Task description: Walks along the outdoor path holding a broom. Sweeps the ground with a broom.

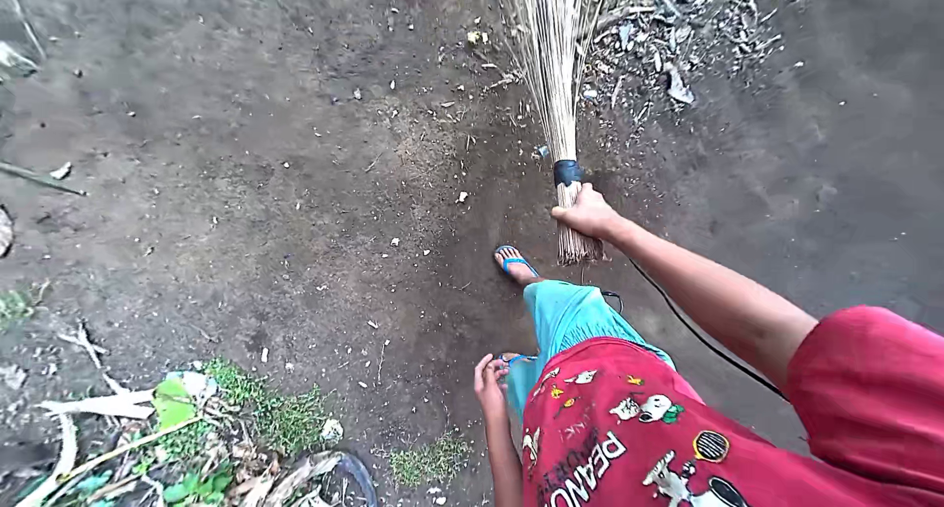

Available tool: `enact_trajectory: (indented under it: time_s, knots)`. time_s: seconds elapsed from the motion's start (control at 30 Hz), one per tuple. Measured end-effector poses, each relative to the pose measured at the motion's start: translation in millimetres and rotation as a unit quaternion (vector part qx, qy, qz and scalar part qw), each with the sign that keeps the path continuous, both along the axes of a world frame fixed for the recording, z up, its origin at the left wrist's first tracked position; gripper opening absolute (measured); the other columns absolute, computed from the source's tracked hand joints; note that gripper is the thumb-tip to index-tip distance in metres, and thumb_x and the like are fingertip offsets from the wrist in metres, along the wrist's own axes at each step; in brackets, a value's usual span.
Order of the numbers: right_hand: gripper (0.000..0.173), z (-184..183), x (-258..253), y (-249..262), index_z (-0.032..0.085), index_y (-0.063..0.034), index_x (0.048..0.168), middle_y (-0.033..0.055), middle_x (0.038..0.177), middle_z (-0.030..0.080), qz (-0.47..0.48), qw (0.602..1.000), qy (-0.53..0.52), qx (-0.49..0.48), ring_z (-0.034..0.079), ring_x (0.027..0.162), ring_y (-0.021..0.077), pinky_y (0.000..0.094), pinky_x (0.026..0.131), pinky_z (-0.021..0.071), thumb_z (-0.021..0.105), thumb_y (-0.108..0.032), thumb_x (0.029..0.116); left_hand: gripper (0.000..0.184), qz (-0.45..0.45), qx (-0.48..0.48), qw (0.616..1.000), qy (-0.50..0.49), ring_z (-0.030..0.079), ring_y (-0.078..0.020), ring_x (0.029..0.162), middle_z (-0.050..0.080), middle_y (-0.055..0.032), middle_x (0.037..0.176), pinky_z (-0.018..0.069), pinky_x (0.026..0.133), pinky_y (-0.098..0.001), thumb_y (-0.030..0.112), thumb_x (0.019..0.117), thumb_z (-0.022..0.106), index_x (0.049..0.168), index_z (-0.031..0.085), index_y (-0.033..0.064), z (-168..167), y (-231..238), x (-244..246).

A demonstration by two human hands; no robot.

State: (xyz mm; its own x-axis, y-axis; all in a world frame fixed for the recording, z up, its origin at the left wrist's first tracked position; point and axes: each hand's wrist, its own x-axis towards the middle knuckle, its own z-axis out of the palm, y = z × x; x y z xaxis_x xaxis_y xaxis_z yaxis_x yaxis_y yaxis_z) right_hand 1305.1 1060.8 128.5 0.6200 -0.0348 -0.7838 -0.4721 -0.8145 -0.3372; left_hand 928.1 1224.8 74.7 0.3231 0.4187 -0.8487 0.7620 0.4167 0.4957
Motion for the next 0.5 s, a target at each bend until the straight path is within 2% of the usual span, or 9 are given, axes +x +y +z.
enact_trajectory:
  time_s: [0.03,0.1,0.17,0.2,0.3,0.37,0.4,0.43,0.5]
  knots:
    - [0.083,11,1,6,0.039,0.0054,0.140,0.0289,0.112,0.062,0.000,1.000,-0.001,0.031,0.065,0.100,0.0428,0.0629,0.083,0.0518,0.075,-0.045,0.0853,0.040,0.023,0.003,1.000,0.006,0.065,-0.0213,0.085,0.066,-0.0201,0.116,0.0519,0.066,-0.0347,0.014,0.1109,0.030,0.139,0.051,-0.0050,1,2,7]
    - [0.061,31,-12,10,0.050,0.0015,0.129,0.0217,0.099,0.067,-0.010,0.990,0.040,0.133,0.068,0.084,0.0326,0.0532,0.075,0.0555,0.073,-0.039,0.0899,0.039,0.031,0.001,0.998,0.056,0.063,-0.0240,0.087,0.065,-0.0213,0.117,0.0502,0.067,-0.0383,0.014,0.1114,0.030,0.138,0.052,-0.0046,4,-3,3]
    - [0.038,49,-21,15,0.062,-0.0035,0.114,0.0104,0.088,0.068,-0.007,0.963,0.152,0.221,0.067,0.075,0.0195,0.0412,0.070,0.0569,0.068,-0.035,0.0947,0.039,0.005,-0.011,0.995,0.102,0.064,-0.0310,0.095,0.065,-0.0267,0.121,0.0509,0.077,-0.0470,0.015,0.1119,0.033,0.138,0.051,-0.0074,5,-10,-2]
    - [0.032,54,-29,18,0.063,-0.0076,0.112,0.0059,0.088,0.067,-0.012,0.938,0.230,0.257,0.066,0.074,0.0148,0.0367,0.070,0.0563,0.062,-0.037,0.0976,0.039,0.000,-0.010,0.994,0.107,0.064,-0.0316,0.099,0.064,-0.0287,0.120,0.0510,0.083,-0.0479,0.015,0.1119,0.035,0.137,0.051,-0.0101,4,-14,-9]
    - [0.024,47,-67,30,0.058,-0.0153,0.103,0.0012,0.077,0.061,-0.077,0.825,0.419,0.372,0.061,0.063,0.0108,0.0293,0.058,0.0549,0.046,-0.036,0.1030,0.038,0.039,0.017,0.995,0.090,0.063,-0.0247,0.099,0.065,-0.0269,0.117,0.0513,0.088,-0.0413,0.014,0.1115,0.037,0.134,0.052,-0.0126,4,-18,-19]
    - [0.034,16,-106,41,0.056,-0.0168,0.087,0.0001,0.067,0.058,-0.121,0.717,0.508,0.462,0.059,0.054,0.0099,0.0264,0.049,0.0519,0.035,-0.037,0.1039,0.038,0.059,0.022,0.994,0.090,0.063,-0.0239,0.098,0.065,-0.0251,0.118,0.0509,0.087,-0.0417,0.016,0.1120,0.036,0.135,0.052,-0.0102,9,-7,-14]
    - [0.036,1,-124,44,0.055,-0.0172,0.085,-0.0005,0.066,0.058,-0.131,0.670,0.544,0.488,0.059,0.054,0.0094,0.0252,0.049,0.0513,0.032,-0.036,0.1045,0.038,0.056,0.020,0.994,0.097,0.062,-0.0240,0.096,0.065,-0.0244,0.117,0.0508,0.084,-0.0420,0.017,0.1122,0.036,0.136,0.051,-0.0089,13,-2,-11]
    - [0.037,-11,-137,45,0.055,-0.0171,0.084,-0.0006,0.066,0.058,-0.133,0.641,0.572,0.495,0.059,0.055,0.0091,0.0244,0.049,0.0514,0.030,-0.034,0.1057,0.038,0.042,0.018,0.993,0.105,0.063,-0.0248,0.094,0.065,-0.0244,0.117,0.0513,0.081,-0.0420,0.017,0.1124,0.036,0.137,0.051,-0.0082,15,2,-6]
    - [0.038,-22,-138,43,0.056,-0.0187,0.085,-0.0015,0.068,0.061,-0.123,0.628,0.599,0.481,0.060,0.057,0.0076,0.0224,0.051,0.0512,0.027,-0.030,0.1074,0.039,0.018,0.018,0.993,0.115,0.063,-0.0296,0.093,0.065,-0.0258,0.120,0.0505,0.076,-0.0454,0.019,0.1126,0.036,0.137,0.052,-0.0067,17,11,13]
